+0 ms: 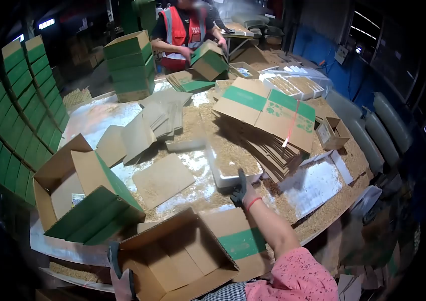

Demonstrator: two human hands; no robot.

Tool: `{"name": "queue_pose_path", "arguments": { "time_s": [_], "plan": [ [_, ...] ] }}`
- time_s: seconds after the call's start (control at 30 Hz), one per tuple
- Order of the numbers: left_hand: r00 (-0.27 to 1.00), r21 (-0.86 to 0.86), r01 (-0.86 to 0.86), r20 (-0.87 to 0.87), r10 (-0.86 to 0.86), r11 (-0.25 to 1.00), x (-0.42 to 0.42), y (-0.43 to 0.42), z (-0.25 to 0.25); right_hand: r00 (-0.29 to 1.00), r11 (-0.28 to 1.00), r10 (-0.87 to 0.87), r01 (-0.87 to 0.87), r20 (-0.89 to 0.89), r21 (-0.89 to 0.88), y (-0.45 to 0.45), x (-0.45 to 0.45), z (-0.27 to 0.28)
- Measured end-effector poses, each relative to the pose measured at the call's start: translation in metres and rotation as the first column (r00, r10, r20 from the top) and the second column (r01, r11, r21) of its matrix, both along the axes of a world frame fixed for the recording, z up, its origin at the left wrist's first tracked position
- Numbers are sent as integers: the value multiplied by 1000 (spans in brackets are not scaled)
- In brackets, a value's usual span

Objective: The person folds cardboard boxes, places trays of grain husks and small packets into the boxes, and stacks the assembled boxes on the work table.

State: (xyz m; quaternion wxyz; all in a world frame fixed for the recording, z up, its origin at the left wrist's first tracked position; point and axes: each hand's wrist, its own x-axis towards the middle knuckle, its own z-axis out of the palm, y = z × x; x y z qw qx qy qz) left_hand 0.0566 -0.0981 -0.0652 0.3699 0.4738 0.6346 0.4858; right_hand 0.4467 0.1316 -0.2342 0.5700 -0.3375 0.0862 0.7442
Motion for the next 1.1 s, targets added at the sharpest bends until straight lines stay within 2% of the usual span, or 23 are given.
{"name": "queue_pose_path", "arguments": {
  "time_s": [0.03, 0.1, 0.2, 0.23, 0.27, 0.3, 0.37, 0.4, 0.47, 0.5, 0.53, 0.57, 0.63, 0.7, 0.73, 0.77, 0.8, 0.83, 0.87, 0.9, 0.97, 1.0, 1.1],
  "plan": [
    [1000, 2, 9, 20, -9, 1000, 1, 2, 4, 995, 976, -54, 35, 80, 217, 0, -2, -6],
    [999, -17, 13, 52, -12, 1000, 1, 5, 7, 967, 963, -255, 252, 27, 92, 16, -19, -10],
    [994, -145, -9, 105, 24, 989, -6, 3, 5, 950, 951, -308, 307, 56, 23, 52, -31, -48],
    [992, -160, -25, 117, 44, 987, -2, 6, 8, 941, 951, -307, 309, 145, 5, 57, -33, -50],
    [999, 87, -24, -25, 26, 996, 6, 10, 12, 922, 948, -306, 318, 236, -17, 61, -31, -51],
    [1000, 93, -20, -20, 22, 996, 8, 15, 21, 935, 948, -319, 318, 154, 32, 46, -37, -30],
    [995, 105, 99, 7, -100, 990, 10, 21, 35, 974, 977, -208, 202, 87, 75, 25, -28, -14],
    [978, -92, 145, 166, -128, 985, -4, 16, 22, 989, 991, -131, 129, -64, -37, 11, -24, 16],
    [989, -177, 125, 95, -110, 976, -26, 23, -6, 970, 993, 12, 16, -244, 113, -19, -11, 52],
    [996, -250, 92, 24, -89, 964, -25, 25, -9, 966, 974, 110, -57, -233, 220, -24, 6, 51],
    [996, -140, 78, -37, -84, 987, -24, 24, -9, 987, 893, 151, -160, 55, 420, -23, 21, 51],
    [962, 16, 187, -206, -179, 982, -22, 29, -3, 977, 909, 205, -168, -60, 383, -31, 21, 92],
    [970, 124, 208, -152, -188, 970, -26, 40, -24, 951, 842, 261, -308, 167, 442, -43, 40, 140],
    [980, 124, 174, -115, -160, 977, -14, 55, -6, 709, 711, 109, -546, 697, 444, -62, 53, 192],
    [988, 44, 129, 75, -132, 991, -4, 61, 5, 861, 789, 234, -439, 451, 429, -66, 58, 215],
    [962, -44, 99, 261, -84, 994, 6, 67, 14, 850, 780, 257, -463, 459, 422, -60, 84, 207],
    [952, -28, 130, 282, -117, 991, 10, 77, 12, 463, 605, -64, -686, 884, 403, -46, 119, 191],
    [942, -12, 162, 299, -151, 987, 14, 90, 2, 76, 430, -358, -871, 930, 237, -53, 122, 208],
    [972, 71, 155, 167, -165, 985, 17, 107, -16, -228, 368, -690, -928, 687, 63, -60, 123, 227],
    [985, 153, 163, 26, -169, 975, 18, 118, -26, -131, 344, -563, -935, 816, 88, -62, 124, 240],
    [989, 168, 143, 18, -148, 975, 54, 115, 20, -135, 115, -763, -991, 632, -74, -66, 116, 282],
    [981, 228, 136, -167, -99, 964, 63, 119, 20, -133, 112, -763, -991, 632, -72, -68, 109, 298],
    [988, 237, 148, -76, -134, 960, 83, 114, 31, -168, 145, -337, -982, 926, -125, -80, 70, 329]
  ]
}}
